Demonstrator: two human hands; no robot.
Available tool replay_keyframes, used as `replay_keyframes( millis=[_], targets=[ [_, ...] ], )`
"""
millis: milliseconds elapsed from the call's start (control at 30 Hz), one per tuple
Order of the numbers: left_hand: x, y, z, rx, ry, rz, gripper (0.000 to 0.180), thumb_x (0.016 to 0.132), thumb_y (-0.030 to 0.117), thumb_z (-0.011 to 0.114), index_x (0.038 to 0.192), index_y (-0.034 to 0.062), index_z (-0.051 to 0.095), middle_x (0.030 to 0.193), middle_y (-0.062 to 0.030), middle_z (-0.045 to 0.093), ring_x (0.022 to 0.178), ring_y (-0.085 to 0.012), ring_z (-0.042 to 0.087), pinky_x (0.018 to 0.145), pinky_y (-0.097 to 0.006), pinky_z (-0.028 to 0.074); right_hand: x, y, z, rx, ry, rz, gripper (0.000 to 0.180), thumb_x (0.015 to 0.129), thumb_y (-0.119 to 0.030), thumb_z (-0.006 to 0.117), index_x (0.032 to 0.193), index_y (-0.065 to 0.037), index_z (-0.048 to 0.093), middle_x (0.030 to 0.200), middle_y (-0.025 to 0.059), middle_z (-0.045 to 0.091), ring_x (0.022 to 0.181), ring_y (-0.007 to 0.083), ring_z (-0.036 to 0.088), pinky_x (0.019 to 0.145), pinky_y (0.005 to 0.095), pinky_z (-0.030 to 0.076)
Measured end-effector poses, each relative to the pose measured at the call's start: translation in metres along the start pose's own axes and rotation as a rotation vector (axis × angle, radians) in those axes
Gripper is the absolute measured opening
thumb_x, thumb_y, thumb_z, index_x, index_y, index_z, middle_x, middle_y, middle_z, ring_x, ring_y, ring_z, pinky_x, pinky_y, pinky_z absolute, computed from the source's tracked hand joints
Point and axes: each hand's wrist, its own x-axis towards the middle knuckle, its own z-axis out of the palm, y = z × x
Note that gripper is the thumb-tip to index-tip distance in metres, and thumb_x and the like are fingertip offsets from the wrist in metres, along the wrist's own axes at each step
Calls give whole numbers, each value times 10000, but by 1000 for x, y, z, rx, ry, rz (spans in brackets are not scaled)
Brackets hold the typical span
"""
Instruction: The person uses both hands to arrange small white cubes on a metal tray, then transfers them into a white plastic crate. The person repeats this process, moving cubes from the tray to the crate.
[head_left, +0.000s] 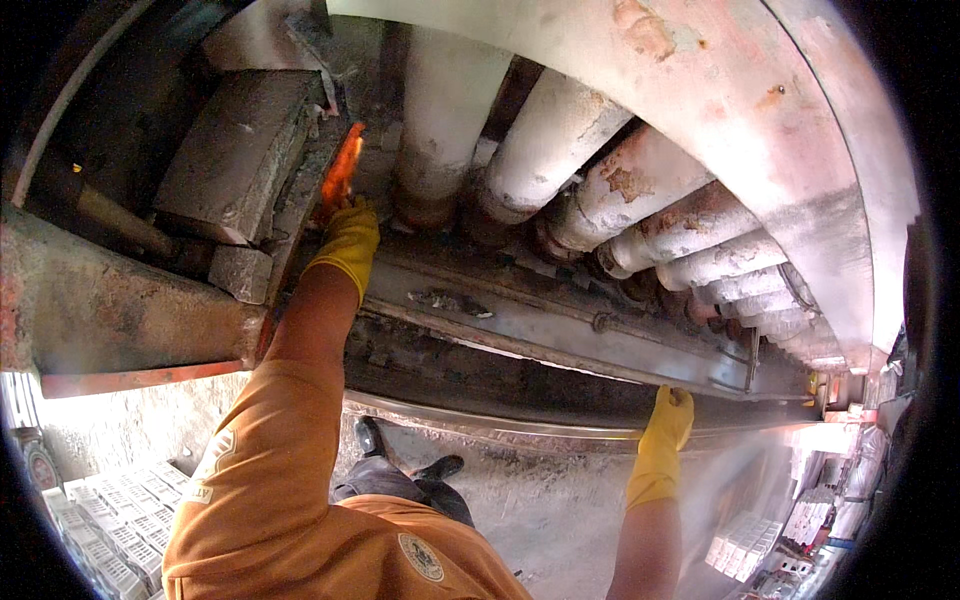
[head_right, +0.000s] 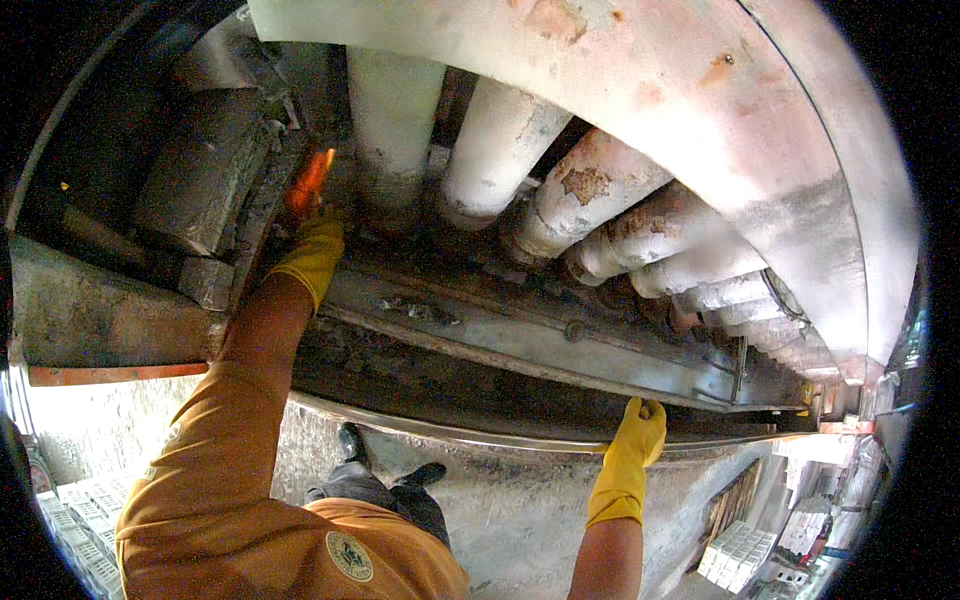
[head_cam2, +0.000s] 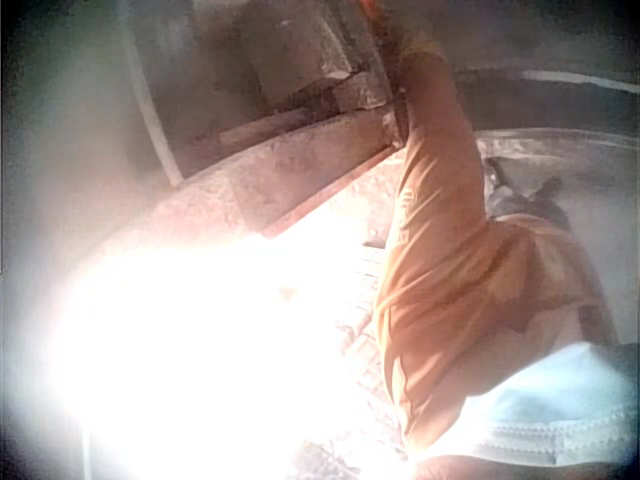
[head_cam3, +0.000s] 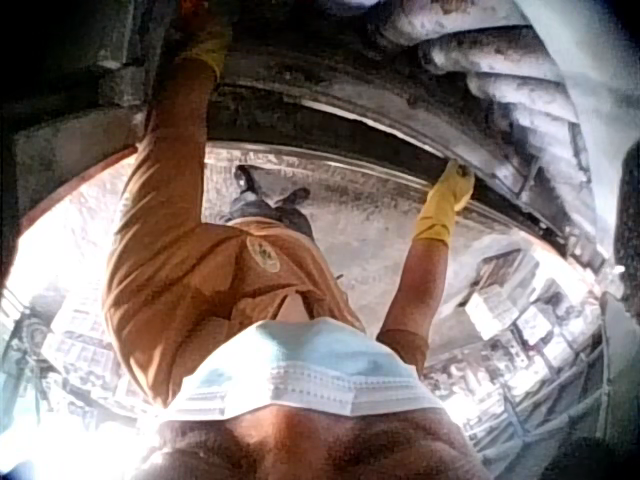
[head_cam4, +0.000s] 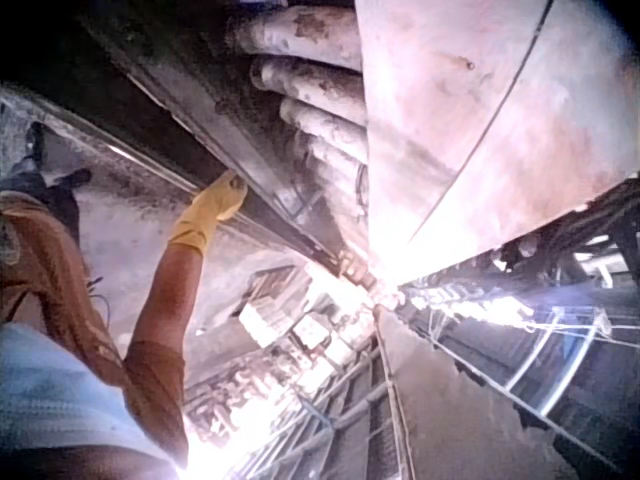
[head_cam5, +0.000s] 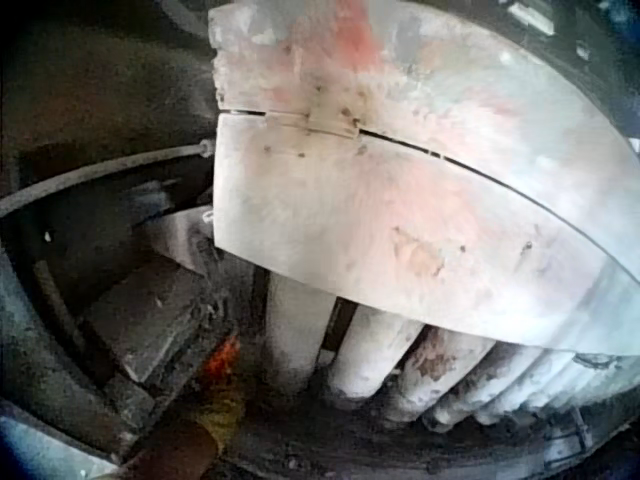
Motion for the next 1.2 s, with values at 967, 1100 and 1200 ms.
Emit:
replay_keyframes(
  millis=[967, 1100, 1200],
  targets=[
    [-68, -3, 37, -99, 158, -8, 509, 1059, 330, 438, 1507, 90, 470, 1524, -221, 492, 1429, -405, 446, 1157, -536, 386, -39, 68, -4, 182, -57, 116, 513, 929, -410, 724, 1305, -67, 662, 1207, 89, 727, 1093, 265, 689, 943, 392, 520],
    [-69, -8, 54, -197, 157, -90, 496, 1054, 270, 448, 1526, 119, 455, 1516, -209, 502, 1432, -396, 441, 1140, -531, 413, -43, 70, -2, 187, -65, 88, 508, 934, -405, 728, 1315, -78, 657, 1217, 91, 723, 1101, 270, 688, 933, 397, 535],
    [-113, 11, 15, -107, 87, -11, 486, 1062, 281, 432, 1530, 155, 472, 1532, -181, 507, 1425, -413, 456, 1120, -547, 437, -61, 67, -18, 200, -49, 128, 501, 939, -407, 727, 1315, -84, 659, 1226, 95, 718, 1099, 272, 687, 916, 405, 548]
  ],
)
